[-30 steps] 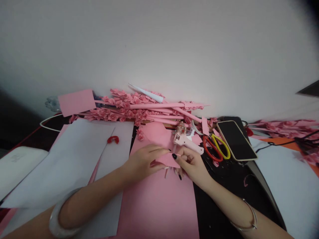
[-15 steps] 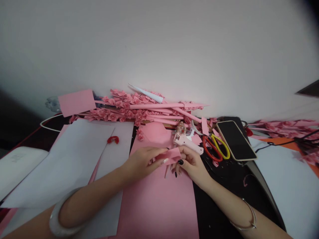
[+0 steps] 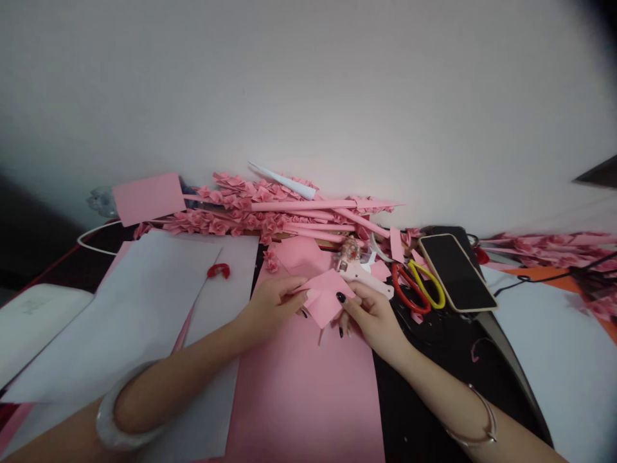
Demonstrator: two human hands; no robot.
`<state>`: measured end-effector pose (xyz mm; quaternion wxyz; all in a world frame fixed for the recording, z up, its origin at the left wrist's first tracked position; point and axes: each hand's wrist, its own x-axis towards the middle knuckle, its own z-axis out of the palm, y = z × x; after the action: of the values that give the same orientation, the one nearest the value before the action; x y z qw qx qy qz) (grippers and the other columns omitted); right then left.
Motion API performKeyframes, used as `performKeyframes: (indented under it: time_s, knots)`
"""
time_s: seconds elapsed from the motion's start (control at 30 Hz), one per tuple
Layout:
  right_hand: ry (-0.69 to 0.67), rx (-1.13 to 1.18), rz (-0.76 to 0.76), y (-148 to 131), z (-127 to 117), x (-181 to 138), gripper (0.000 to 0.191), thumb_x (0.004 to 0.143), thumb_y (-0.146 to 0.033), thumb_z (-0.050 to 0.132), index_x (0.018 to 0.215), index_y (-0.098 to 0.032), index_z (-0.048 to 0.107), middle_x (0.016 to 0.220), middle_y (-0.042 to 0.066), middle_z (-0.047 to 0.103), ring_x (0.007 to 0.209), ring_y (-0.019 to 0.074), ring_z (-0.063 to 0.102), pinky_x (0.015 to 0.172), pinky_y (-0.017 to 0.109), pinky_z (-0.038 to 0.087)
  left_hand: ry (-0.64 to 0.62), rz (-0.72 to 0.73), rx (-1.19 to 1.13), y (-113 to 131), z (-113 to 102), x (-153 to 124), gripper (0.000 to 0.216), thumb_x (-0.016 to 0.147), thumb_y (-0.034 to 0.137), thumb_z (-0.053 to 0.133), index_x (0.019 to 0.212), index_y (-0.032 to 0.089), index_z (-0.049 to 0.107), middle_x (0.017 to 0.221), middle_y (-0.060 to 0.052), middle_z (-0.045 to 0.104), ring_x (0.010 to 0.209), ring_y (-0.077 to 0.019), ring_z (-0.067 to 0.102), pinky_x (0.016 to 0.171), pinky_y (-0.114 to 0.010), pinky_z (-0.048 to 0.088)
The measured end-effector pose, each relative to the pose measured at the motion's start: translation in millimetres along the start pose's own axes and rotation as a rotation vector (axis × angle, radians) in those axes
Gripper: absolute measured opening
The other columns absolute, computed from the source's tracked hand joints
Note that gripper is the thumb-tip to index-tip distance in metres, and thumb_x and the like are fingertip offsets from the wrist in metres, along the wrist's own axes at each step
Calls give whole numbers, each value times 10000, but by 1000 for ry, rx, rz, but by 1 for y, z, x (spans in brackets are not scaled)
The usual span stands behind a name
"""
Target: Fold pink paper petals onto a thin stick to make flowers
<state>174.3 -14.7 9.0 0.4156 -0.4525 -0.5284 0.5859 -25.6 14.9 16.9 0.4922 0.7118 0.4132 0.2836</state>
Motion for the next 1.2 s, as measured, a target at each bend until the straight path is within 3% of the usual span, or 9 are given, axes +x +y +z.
performKeyframes:
  time_s: [0.13, 0.3, 0.4, 0.5, 0.63, 0.8, 0.9, 1.03, 1.2]
  knots:
    - [37, 70, -8, 1, -2, 1, 313, 802, -395, 615, 975, -134, 612, 470, -32, 578, 351, 106, 513, 377, 215, 366, -50, -118, -314, 1, 0, 3, 213, 827, 323, 502, 814, 138, 607, 757, -24, 617, 711, -135, 579, 655, -247, 490]
    - [66, 161, -29, 5, -4, 1, 316, 798, -358, 626, 1019, -132, 623, 458, -29, 573, 349, 100, 491, 368, 208, 352, -67, -161, -449, -1, -1, 5, 249, 795, 339, 562, 901, 121, 622, 792, -46, 663, 693, -130, 615, 655, -260, 519]
    - [67, 197, -31, 6, -5, 2, 278, 808, -342, 620, 997, -138, 628, 461, -32, 564, 354, 95, 495, 363, 196, 356, -120, -140, -413, -2, -1, 4, 206, 810, 308, 544, 878, 128, 616, 776, -36, 653, 690, -126, 619, 639, -246, 506]
    - [102, 203, -21, 6, -5, 3, 265, 815, -344, 615, 991, -146, 614, 489, -37, 554, 365, 87, 490, 360, 190, 368, -170, -136, -222, -1, 0, 0, 191, 834, 277, 500, 709, 145, 558, 589, 20, 566, 543, -92, 549, 511, -194, 416]
    - [118, 149, -27, 5, -3, 3, 266, 818, -368, 612, 988, -164, 585, 492, -57, 524, 372, 82, 483, 371, 188, 374, -66, -93, 0, 1, 1, -2, 353, 849, 306, 478, 536, 161, 402, 475, 61, 397, 452, -63, 384, 447, -185, 289]
    - [-32, -19, -6, 3, 1, 1, 216, 796, -330, 634, 918, -157, 588, 591, -21, 589, 441, 93, 539, 425, 201, 395, -79, -155, -172, 2, 2, 1, 226, 850, 320, 460, 714, 152, 525, 538, 27, 552, 448, -79, 457, 446, -192, 359]
    - [10, -59, -39, 3, 2, 0, 150, 829, -305, 590, 867, -160, 580, 561, -31, 573, 431, 86, 508, 434, 202, 386, -127, -171, -273, 0, 4, 2, 196, 828, 308, 489, 856, 133, 573, 638, -7, 619, 518, -112, 575, 483, -214, 437]
    - [86, -60, -106, 3, 0, -1, 157, 861, -308, 560, 813, -159, 562, 536, -35, 558, 436, 80, 477, 443, 202, 364, -128, -165, -203, -2, 6, -1, 168, 807, 251, 519, 781, 119, 620, 662, -29, 648, 569, -118, 607, 533, -217, 473]
    - [49, -40, -98, 2, 1, -2, 173, 877, -316, 543, 811, -157, 558, 526, -36, 564, 391, 68, 463, 411, 193, 331, -84, -142, -262, 0, 4, -1, 167, 813, 259, 523, 809, 116, 609, 592, -1, 607, 512, -111, 585, 492, -215, 472]
